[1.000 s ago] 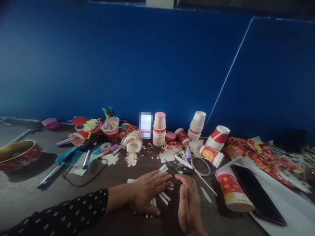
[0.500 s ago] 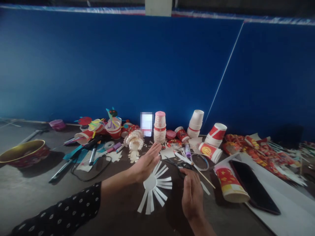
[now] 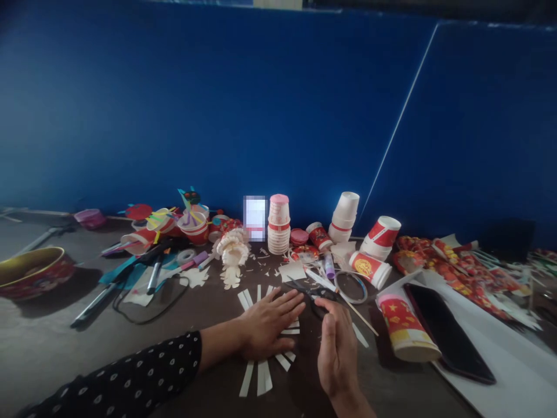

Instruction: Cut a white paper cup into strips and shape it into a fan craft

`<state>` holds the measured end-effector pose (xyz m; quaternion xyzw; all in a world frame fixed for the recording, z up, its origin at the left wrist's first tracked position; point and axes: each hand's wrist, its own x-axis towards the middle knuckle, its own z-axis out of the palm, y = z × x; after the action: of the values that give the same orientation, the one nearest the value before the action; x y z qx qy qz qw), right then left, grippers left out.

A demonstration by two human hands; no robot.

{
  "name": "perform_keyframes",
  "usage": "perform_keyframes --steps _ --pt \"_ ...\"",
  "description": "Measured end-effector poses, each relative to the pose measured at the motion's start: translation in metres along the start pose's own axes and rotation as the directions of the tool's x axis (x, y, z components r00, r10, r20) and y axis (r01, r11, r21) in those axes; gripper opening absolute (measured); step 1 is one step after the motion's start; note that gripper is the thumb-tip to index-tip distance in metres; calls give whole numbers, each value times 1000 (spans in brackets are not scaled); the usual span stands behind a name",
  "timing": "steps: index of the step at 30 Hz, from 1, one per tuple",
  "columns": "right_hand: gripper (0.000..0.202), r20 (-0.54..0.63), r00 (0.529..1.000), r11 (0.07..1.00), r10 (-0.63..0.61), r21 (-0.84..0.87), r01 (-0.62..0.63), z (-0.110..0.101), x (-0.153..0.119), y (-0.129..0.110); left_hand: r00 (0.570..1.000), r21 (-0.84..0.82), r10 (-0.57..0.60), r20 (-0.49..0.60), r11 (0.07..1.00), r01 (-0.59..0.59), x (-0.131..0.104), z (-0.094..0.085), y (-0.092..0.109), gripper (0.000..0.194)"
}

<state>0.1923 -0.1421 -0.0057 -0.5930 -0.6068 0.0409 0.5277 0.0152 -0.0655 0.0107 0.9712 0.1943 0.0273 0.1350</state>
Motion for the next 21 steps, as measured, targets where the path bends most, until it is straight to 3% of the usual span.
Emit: perform_keyframes --steps 3,5,6,7,9,10,11,14,16,19,21 --pt "42 -11 1000 1000 -3 1 3 1 0 1 998 -29 -51 -26 998 50 1 5 4 72" --pt "41 -25 1000 1000 2 5 -1 0 -1 4 977 -73 -194 -90 979 188 4 9 8 70" --pt "41 -31 999 1000 6 6 -6 0 -1 5 943 -119 -309 -125 948 295 5 10 10 68" --pt "41 -40 999 1000 12 8 -11 -1 -1 6 882 -184 -447 -152 889 419 7 8 12 67" --pt "42 -57 998 1000 26 15 -25 -3 -2 8 726 -362 -681 -96 704 611 9 -2 14 65" --pt "42 -67 997 999 34 18 -33 -4 -2 9 660 -439 -747 -74 619 651 9 -11 14 64" --pt "43 -75 996 999 44 20 -42 -5 -2 10 636 -499 -766 -97 590 635 9 -21 14 62" --pt "44 -78 995 998 59 30 -57 -4 -1 10 640 -585 -714 -285 658 474 6 -52 13 64" --pt "43 -68 996 998 56 40 -54 -4 0 9 685 -524 -621 -383 756 393 6 -63 15 64" --pt "42 -71 997 998 28 52 -24 -3 0 8 818 -301 -410 -403 904 305 11 -56 18 64" --pt "43 -85 996 998 27 56 -22 -4 0 8 916 -127 -252 -311 967 222 15 -40 19 63"
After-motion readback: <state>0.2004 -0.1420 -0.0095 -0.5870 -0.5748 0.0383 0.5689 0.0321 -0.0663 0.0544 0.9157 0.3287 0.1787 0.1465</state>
